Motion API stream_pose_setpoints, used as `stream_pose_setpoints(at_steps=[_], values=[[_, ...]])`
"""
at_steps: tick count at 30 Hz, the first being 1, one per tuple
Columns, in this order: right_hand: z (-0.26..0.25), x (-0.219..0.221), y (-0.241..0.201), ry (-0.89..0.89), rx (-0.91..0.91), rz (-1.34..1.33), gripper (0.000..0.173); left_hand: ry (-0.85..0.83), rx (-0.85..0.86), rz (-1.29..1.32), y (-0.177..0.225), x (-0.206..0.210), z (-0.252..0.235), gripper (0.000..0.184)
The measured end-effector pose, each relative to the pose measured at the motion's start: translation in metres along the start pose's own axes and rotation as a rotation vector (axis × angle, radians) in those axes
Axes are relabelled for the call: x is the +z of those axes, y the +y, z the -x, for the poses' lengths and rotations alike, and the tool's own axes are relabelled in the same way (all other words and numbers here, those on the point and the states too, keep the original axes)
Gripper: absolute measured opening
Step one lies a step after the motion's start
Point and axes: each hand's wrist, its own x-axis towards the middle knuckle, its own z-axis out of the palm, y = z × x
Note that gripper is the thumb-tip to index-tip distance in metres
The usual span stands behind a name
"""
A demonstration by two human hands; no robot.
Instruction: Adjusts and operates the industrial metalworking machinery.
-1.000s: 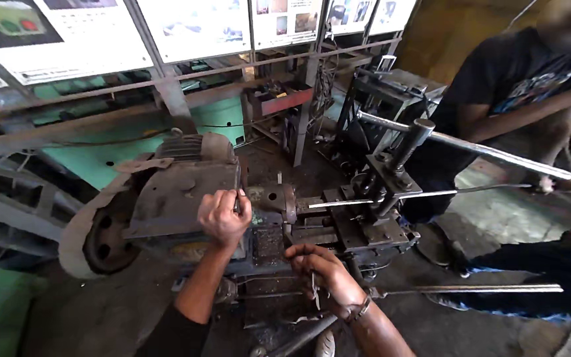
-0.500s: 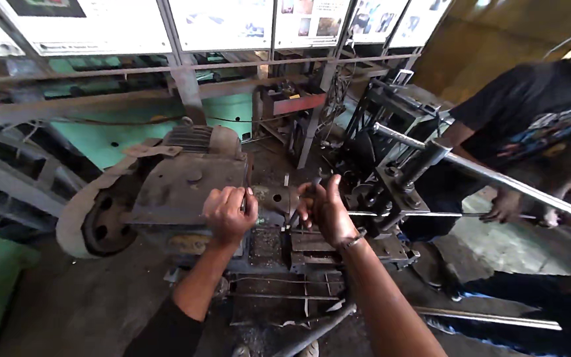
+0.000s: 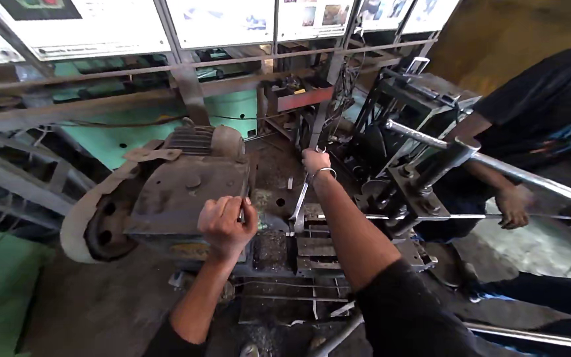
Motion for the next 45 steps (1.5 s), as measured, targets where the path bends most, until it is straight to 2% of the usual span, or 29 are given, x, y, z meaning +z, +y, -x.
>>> stream_pose_setpoints(at_steps=[2, 6, 9, 14, 18, 26, 29, 35, 42, 45], values=[[0.001, 0.001, -0.008, 0.047, 0.011, 0.061, 0.033, -0.015, -0.014, 0.028, 0.003, -0.001, -0.003, 0.027], [-0.016, 0.003, -0.001, -0.065, 0.007, 0.144, 0.034, -0.161, -0.070, 0.090, 0.006, -0.014, -0.009, 0.026], [-0.023, -0.001, -0.007, -0.060, 0.014, 0.201, 0.034, -0.192, -0.073, 0.133, 0.006, -0.014, -0.015, 0.026], [-0.058, 0.012, -0.006, -0.120, 0.017, 0.267, 0.031, -0.123, -0.107, 0.140, 0.010, -0.007, -0.013, 0.028], [-0.092, 0.028, 0.000, -0.220, 0.104, 0.179, 0.027, -0.077, -0.076, 0.075, 0.011, -0.002, -0.007, 0.032], [-0.143, 0.059, 0.030, -0.337, 0.204, 0.301, 0.027, 0.017, -0.008, -0.045, 0.009, 0.007, -0.002, 0.037], [-0.149, 0.067, 0.042, -0.365, 0.249, 0.263, 0.032, 0.025, 0.000, -0.047, 0.009, 0.006, -0.003, 0.038], [-0.156, 0.073, 0.057, -0.413, 0.312, 0.205, 0.029, 0.037, -0.005, -0.054, 0.011, 0.007, -0.006, 0.037], [-0.171, 0.078, 0.068, -0.473, 0.248, 0.340, 0.032, 0.052, -0.006, -0.088, 0.013, 0.008, -0.007, 0.037], [-0.173, 0.080, 0.077, -0.513, 0.345, 0.231, 0.027, 0.059, -0.004, -0.099, 0.013, 0.009, -0.004, 0.037]])
